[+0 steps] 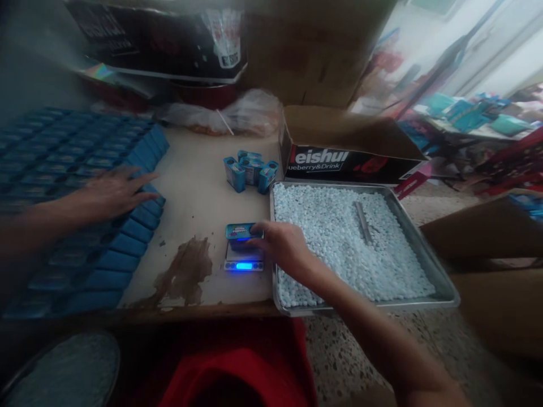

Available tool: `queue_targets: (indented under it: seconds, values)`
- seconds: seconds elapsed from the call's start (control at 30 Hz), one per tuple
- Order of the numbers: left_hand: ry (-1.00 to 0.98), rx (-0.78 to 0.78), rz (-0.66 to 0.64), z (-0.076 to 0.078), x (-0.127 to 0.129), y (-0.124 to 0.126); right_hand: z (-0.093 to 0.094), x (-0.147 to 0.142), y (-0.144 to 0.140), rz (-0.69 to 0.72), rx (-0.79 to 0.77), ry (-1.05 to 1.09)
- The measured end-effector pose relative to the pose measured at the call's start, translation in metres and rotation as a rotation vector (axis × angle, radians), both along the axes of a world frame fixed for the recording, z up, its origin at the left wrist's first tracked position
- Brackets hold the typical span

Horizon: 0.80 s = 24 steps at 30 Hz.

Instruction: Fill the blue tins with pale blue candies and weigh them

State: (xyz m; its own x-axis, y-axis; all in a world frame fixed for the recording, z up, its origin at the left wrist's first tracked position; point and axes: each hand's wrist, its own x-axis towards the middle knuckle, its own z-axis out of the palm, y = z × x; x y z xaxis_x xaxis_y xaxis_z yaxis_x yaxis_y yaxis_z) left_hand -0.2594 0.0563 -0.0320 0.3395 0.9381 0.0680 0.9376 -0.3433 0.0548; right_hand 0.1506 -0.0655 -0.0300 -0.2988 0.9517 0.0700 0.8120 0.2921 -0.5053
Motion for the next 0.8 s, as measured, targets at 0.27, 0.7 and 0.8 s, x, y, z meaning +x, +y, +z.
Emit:
queue_targets:
  seconds: [0.27,0.7,0.8]
  values:
    - [0.068,-0.007,-0.209,0.013,0.057,-0.112,0.006,0.118,-0.012,-0.014,-0.046,-0.373]
    - [-0.189,-0.152,-0.093,-0.006,0.125,-0.128,-0.046,0.123,0.008,-0.157,-0.118,-0.140]
    - [-0.398,-0.191,-0.001,-0.016,0.135,-0.127,-0.043,0.133,0.012,-0.236,-0.289,0.267]
